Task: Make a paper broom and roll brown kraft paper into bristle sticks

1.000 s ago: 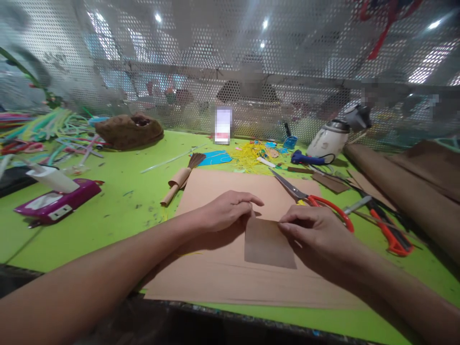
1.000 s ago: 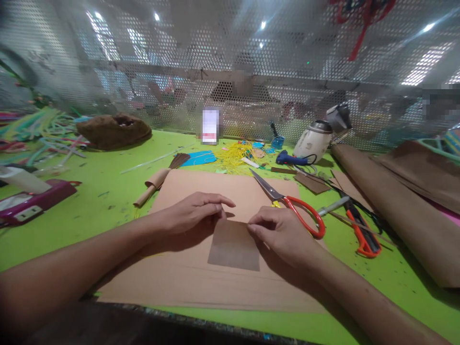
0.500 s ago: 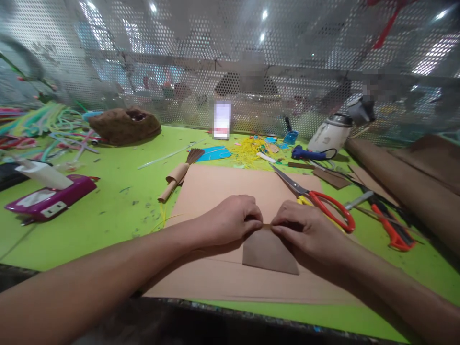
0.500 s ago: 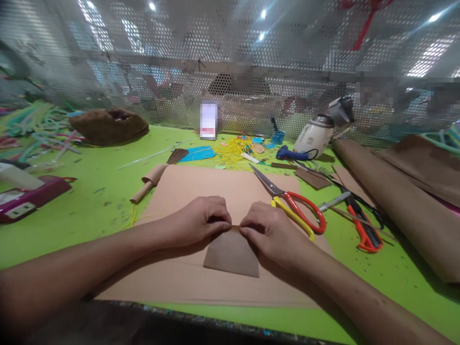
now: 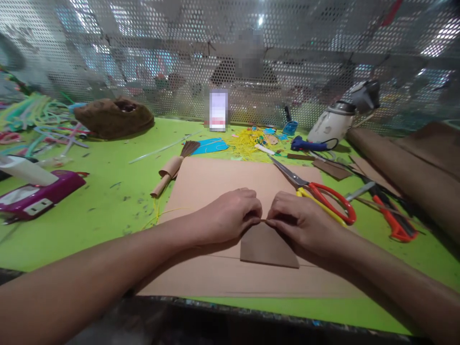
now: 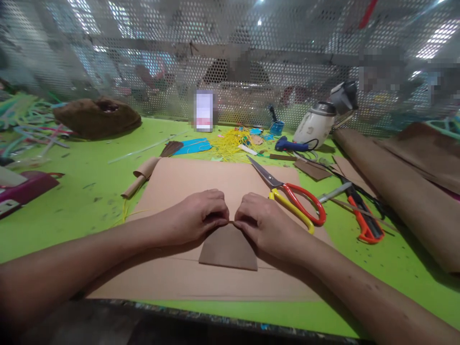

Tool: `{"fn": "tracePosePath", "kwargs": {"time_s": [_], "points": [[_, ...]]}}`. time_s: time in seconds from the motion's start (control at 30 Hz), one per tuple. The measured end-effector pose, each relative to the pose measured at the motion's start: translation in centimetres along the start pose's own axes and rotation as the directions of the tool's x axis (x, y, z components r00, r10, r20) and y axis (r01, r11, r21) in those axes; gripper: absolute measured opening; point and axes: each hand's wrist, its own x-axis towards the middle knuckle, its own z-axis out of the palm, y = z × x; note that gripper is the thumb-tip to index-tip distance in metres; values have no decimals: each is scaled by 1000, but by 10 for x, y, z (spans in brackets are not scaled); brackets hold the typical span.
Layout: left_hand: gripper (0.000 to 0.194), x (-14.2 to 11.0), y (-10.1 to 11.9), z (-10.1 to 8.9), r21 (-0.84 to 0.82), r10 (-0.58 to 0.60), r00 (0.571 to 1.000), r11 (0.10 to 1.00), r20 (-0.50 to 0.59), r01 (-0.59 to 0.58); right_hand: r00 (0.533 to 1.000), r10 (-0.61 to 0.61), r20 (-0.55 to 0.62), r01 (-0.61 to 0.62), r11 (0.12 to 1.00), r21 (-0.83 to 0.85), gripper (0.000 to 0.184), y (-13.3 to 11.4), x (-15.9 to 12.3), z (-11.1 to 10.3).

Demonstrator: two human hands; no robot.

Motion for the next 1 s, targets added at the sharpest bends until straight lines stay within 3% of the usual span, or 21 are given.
{"fn": "tracePosePath", "kwargs": {"time_s": [0.2,0.57,0.8,1.0], "points": [[16,-3,1,-2,-6,22,999,1000,24,-22,999,-6,52,11,996,-86,13,3,-5,-1],[16,-11,13,-10,206,48,998,977,30,-53,994,-78,81,99,951,-294,13,0,-16,-2],[10,-14,22,-13,366,121,989,919,85,-144,988,-131,81,153,895,-420,16,-4,-22,2],[6,-14,26,-11,466,206,966,847,158,-257,970,-178,166,241,800,-549,13,-8,-27,2]]}}
